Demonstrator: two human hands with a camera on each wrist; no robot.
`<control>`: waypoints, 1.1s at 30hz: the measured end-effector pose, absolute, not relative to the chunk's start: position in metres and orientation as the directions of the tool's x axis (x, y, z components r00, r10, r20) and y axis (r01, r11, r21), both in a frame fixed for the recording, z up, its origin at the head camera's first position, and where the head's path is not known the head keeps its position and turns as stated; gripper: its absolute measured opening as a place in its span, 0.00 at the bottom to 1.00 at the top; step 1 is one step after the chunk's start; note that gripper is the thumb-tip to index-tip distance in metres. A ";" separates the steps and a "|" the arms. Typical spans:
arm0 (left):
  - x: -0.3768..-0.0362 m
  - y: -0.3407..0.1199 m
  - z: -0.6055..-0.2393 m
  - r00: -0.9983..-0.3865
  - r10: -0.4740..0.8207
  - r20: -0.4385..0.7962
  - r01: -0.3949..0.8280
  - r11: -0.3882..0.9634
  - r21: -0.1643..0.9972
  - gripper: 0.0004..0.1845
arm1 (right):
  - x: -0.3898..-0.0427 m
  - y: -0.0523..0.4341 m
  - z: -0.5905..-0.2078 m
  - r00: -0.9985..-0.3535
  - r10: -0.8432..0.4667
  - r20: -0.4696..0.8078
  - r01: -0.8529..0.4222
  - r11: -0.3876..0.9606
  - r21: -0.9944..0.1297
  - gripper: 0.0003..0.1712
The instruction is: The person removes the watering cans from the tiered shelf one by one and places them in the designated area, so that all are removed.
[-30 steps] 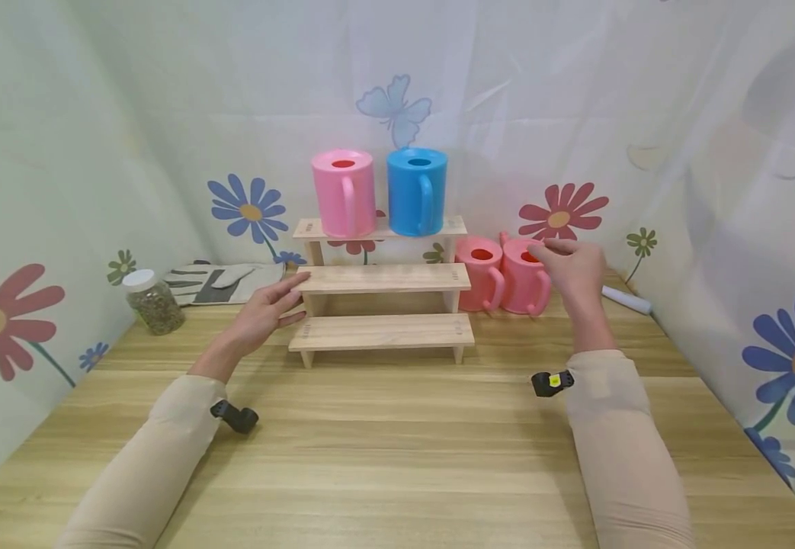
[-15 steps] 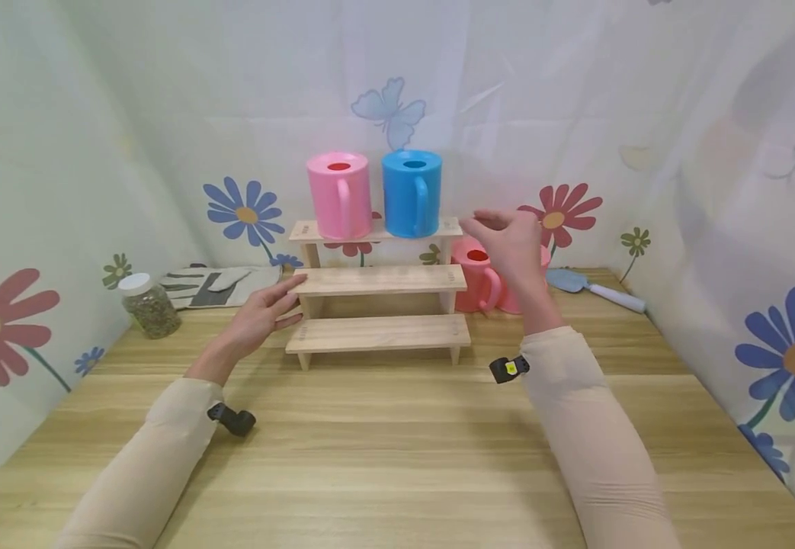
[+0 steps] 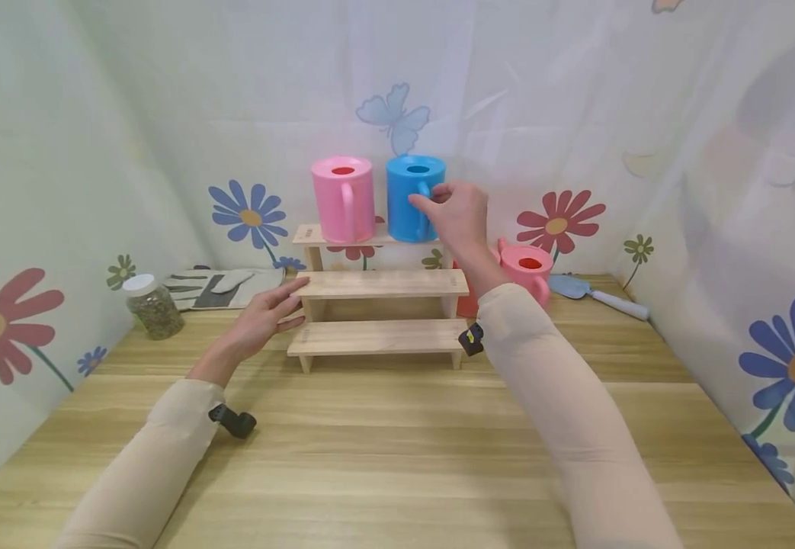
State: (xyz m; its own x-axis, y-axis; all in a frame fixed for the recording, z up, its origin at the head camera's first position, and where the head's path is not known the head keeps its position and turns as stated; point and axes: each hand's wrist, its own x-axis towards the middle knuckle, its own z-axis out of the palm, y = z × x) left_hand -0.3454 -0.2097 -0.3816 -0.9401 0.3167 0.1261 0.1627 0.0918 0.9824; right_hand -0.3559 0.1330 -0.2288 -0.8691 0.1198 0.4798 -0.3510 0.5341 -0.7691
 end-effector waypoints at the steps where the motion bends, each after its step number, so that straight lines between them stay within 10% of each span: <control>1: -0.345 -0.210 -0.382 -0.940 0.316 0.125 0.162 0.091 0.983 0.26 | -0.358 0.131 -0.228 -0.868 0.124 0.481 -0.348 0.539 -0.767 0.30; 15: -0.345 -0.209 -0.380 -0.941 0.316 0.119 0.162 0.112 0.981 0.26 | -0.368 0.128 -0.214 -0.931 0.286 0.227 -0.140 0.294 -0.945 0.25; 33: -0.346 -0.211 -0.382 -0.941 0.312 0.131 0.173 0.109 0.979 0.25 | -0.331 0.158 -0.225 -0.907 0.247 0.342 -0.247 0.348 -0.904 0.25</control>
State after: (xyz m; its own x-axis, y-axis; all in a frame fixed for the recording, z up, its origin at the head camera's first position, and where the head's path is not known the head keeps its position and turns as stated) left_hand -0.3465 -0.2113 -0.3825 -0.9409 0.3123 0.1312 0.1728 0.1093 0.9789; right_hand -0.3311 0.1582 -0.2252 -0.9065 0.2470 0.3424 -0.2467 0.3482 -0.9044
